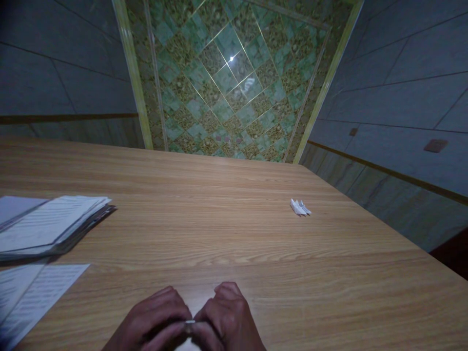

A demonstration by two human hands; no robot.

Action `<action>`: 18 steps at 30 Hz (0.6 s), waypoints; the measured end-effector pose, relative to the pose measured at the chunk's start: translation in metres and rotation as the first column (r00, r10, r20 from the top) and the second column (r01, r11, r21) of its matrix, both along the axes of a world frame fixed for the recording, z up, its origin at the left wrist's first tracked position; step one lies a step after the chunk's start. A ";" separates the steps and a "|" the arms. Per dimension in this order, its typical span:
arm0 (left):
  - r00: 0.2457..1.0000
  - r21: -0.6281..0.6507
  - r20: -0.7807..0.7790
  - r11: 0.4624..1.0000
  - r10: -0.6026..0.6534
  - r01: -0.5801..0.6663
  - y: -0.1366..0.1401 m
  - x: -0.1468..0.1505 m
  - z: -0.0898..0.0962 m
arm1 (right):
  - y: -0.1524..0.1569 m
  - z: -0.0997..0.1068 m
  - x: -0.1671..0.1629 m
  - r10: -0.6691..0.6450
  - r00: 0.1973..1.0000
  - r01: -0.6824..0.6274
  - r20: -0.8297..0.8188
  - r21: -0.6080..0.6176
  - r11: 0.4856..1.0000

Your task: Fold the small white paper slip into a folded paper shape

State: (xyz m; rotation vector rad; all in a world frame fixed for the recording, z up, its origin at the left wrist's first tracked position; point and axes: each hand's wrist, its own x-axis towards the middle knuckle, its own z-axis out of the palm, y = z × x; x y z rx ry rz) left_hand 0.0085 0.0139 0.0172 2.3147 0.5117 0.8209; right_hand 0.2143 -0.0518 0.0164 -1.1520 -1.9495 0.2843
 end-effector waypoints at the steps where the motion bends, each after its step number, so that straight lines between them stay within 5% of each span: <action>1: 1.000 -0.074 0.005 0.997 0.013 -0.012 0.001 0.000 0.001 | -0.001 0.000 0.002 -0.012 0.999 0.010 -0.032 -0.046 0.999; 5: 0.995 -0.327 -0.023 0.940 0.097 -0.099 0.005 -0.002 0.004 | -0.002 0.000 0.006 -0.033 0.992 0.008 -0.121 -0.205 0.979; 10: 0.976 -0.559 -0.017 0.808 0.215 -0.187 0.008 -0.004 0.004 | 0.000 0.006 0.006 -0.070 0.989 0.028 -0.128 -0.304 0.952; 18: 0.975 -0.554 0.018 0.814 0.223 -0.176 0.006 -0.003 0.012 | -0.002 0.012 0.005 -0.108 0.992 0.100 -0.068 -0.107 0.989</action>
